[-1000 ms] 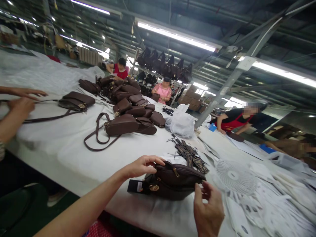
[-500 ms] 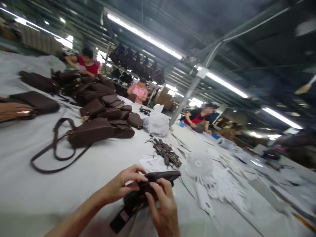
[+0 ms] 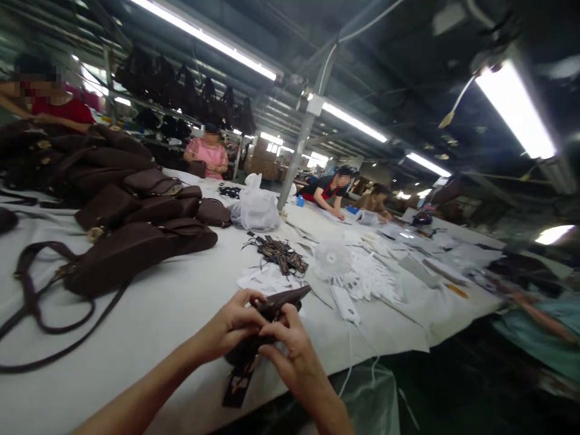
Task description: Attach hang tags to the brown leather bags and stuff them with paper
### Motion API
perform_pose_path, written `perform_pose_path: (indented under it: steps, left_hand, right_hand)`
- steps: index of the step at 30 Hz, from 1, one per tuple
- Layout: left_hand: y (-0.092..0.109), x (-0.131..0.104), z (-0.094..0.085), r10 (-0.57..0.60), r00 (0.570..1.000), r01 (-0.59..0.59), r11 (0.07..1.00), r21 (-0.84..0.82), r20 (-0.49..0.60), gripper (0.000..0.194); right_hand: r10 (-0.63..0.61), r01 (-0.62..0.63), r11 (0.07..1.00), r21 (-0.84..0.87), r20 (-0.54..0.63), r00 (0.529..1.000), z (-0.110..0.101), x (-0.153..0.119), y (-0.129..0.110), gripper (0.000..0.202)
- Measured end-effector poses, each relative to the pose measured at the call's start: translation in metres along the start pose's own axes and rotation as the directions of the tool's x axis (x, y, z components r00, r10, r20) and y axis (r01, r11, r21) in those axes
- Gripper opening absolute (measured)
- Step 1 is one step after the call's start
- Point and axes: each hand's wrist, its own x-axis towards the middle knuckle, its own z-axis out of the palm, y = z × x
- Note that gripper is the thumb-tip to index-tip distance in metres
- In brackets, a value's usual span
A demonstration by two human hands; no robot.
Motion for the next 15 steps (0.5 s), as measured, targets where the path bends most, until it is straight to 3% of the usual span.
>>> perform_pose_path:
  steps: [2, 5, 11, 15]
  left_hand:
    - [0.008, 0.002, 0.006, -0.062, 0.997, 0.061, 0.998, -0.028, -0.053, 0.013]
    - [0.016, 0.003, 0.015, -0.111, 0.983, 0.106, 0.993, -0.041, -0.143, 0.021]
    - [0.013, 0.006, 0.028, -0.151, 0.929, 0.139, 0.988, -0.062, -0.339, 0.033]
    - [0.005, 0.018, 0.037, -0.238, 0.867, 0.221, 0.971, -0.091, -0.438, 0.035]
  right_hand:
    - [0.043, -0.050, 0.996, -0.075, -0.099, 0.994, 0.009, -0.005, -0.004, 0.022]
    - [0.049, -0.080, 0.986, -0.146, -0.201, 0.978, 0.022, -0.010, -0.003, 0.017]
    - [-0.111, 0.104, 0.992, -0.072, -0.106, 0.988, 0.022, -0.003, 0.015, 0.020]
    - [-0.098, 0.097, 0.995, -0.024, -0.068, 0.993, 0.019, 0.005, 0.018, 0.011]
